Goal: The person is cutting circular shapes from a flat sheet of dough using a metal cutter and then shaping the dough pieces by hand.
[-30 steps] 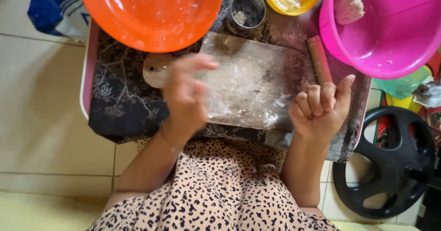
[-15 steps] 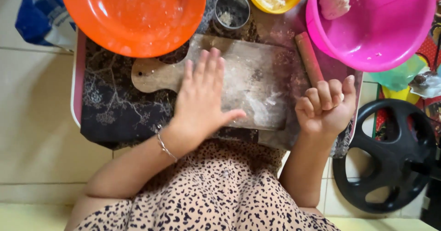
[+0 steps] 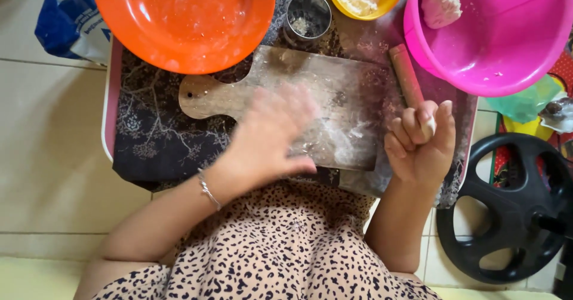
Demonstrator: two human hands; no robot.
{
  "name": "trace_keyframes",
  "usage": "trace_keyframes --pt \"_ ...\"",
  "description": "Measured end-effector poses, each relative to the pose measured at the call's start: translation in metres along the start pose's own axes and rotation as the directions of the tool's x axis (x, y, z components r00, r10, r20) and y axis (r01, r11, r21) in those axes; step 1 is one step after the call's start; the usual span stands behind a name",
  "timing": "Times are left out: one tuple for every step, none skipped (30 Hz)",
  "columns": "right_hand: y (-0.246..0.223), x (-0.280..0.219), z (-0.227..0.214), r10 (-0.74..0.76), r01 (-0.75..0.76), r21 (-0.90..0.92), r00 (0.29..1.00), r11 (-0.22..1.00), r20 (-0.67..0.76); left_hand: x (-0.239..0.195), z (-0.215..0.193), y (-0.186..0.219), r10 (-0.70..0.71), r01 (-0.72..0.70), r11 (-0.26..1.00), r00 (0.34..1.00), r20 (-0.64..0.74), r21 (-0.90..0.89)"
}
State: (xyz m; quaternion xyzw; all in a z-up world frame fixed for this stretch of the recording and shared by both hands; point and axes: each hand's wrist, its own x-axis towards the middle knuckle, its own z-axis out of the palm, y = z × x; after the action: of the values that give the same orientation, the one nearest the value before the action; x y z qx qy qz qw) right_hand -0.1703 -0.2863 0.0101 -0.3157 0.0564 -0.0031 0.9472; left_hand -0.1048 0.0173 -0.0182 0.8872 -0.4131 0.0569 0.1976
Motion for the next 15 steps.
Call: trace_keyframes --pt "0.001 0.0 0.014 -0.001 0.001 0.0 1.0 1.0 0.0 0.008 -0.02 0.002 0.001 -0.001 1.0 1.0 0.0 0.0" --pt "0.002 0.001 0.028 -0.034 0.034 -0.003 0.998 0.999 0.044 0.016 -0.039 0.003 -0.191 0.176 0.981 0.939 0.287 0.075" --pt "0.004 0.003 0.042 -0.067 0.068 -0.005 0.994 0.998 0.092 0.024 -0.059 0.003 -0.374 0.316 0.928 0.764 0.527 0.199" --pt "0.005 0.006 0.043 -0.069 0.069 -0.004 0.993 0.998 0.096 0.018 -0.041 0.007 -0.376 0.317 0.927 0.765 0.523 0.202" --pt "0.006 0.006 0.042 -0.058 0.057 0.021 0.996 0.998 0.072 0.009 -0.022 0.012 -0.163 0.106 0.978 0.924 0.347 0.178" --pt "0.008 0.006 0.042 -0.047 0.045 0.046 0.998 0.998 0.048 0.0 -0.002 0.018 0.077 -0.106 0.975 0.986 0.149 0.197" --pt "0.008 0.006 0.04 -0.048 0.046 0.045 0.998 0.998 0.048 -0.002 0.001 0.021 0.079 -0.107 0.975 0.986 0.148 0.197" --pt "0.009 0.007 0.038 -0.005 -0.008 0.129 0.995 0.992 0.104 -0.005 0.004 0.024 0.101 -0.119 0.987 0.982 0.158 0.11" --pt "0.009 0.009 0.037 0.029 -0.064 0.21 0.986 0.976 0.167 -0.005 0.007 0.025 0.126 -0.132 0.991 0.978 0.166 0.026" --pt "0.007 0.008 0.037 0.024 -0.06 0.21 0.985 0.976 0.171 0.005 -0.005 0.023 0.129 -0.136 0.99 0.978 0.163 0.03" --pt "0.006 0.006 0.037 0.006 -0.04 0.187 0.984 0.982 0.176 0.013 -0.017 0.023 0.14 -0.127 0.988 0.979 0.149 -0.092" --pt "0.005 0.003 0.036 -0.011 -0.019 0.163 0.983 0.986 0.181 0.022 -0.029 0.022 0.149 -0.118 0.97 0.98 0.134 -0.212" --pt "0.005 0.001 0.032 -0.016 -0.014 0.163 0.983 0.987 0.18 0.043 -0.039 0.016 0.154 -0.123 0.969 0.979 0.134 -0.212" --pt "0.005 -0.002 0.029 -0.045 0.032 0.086 0.988 0.996 0.15 0.065 -0.05 0.01 0.216 -0.214 0.952 0.976 -0.012 -0.217" --pt "0.005 -0.003 0.026 -0.078 0.078 0.008 0.989 0.997 0.123 0.087 -0.062 0.003 0.276 -0.305 0.929 0.948 -0.159 -0.208"
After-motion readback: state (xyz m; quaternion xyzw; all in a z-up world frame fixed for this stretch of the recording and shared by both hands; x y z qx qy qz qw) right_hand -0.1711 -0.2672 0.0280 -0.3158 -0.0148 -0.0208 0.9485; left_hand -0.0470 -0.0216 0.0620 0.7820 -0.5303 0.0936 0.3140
